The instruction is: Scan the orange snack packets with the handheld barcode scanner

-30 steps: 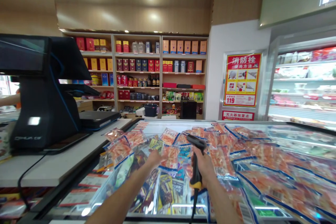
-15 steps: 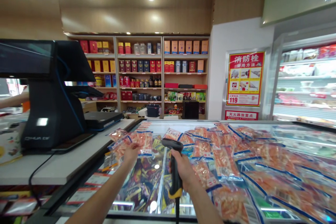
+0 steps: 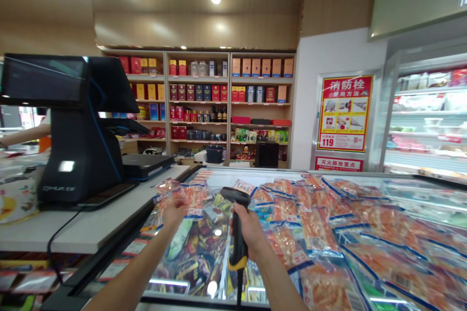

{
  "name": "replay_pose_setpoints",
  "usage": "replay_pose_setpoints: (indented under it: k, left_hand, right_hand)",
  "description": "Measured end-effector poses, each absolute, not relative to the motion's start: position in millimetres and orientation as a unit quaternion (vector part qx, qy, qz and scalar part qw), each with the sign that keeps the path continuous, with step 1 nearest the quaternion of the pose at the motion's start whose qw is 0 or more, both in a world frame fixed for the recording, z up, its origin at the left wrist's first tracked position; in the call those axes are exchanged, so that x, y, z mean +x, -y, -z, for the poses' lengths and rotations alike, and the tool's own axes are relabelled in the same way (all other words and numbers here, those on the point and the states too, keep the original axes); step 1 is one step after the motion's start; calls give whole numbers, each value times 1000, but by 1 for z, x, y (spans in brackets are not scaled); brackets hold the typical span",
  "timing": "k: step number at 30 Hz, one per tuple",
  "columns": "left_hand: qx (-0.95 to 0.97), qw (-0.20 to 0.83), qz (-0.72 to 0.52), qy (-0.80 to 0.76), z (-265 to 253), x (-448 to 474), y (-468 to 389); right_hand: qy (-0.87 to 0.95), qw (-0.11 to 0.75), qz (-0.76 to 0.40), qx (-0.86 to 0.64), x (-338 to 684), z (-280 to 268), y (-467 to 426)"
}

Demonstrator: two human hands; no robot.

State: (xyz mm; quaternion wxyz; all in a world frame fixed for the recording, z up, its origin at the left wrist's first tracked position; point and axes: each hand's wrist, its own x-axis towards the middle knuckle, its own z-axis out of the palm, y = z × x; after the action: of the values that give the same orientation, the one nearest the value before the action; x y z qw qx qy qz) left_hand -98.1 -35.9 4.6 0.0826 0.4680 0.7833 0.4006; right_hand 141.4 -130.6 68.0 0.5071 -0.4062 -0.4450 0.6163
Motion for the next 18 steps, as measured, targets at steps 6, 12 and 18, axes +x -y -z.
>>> replay_pose_setpoints:
  k: [6, 12, 18]
  left_hand:
    - [498, -19, -361, -788, -25, -108, 41]
    - [643, -142, -303, -689, -22, -77, 55]
    - [722, -148, -213, -642, 9, -63, 46]
  right_hand:
    - [447, 523, -579, -437, 157, -65, 127]
    - [447, 533, -545, -468, 179, -57, 119]
    - [433, 552, -530, -476, 193, -50, 111]
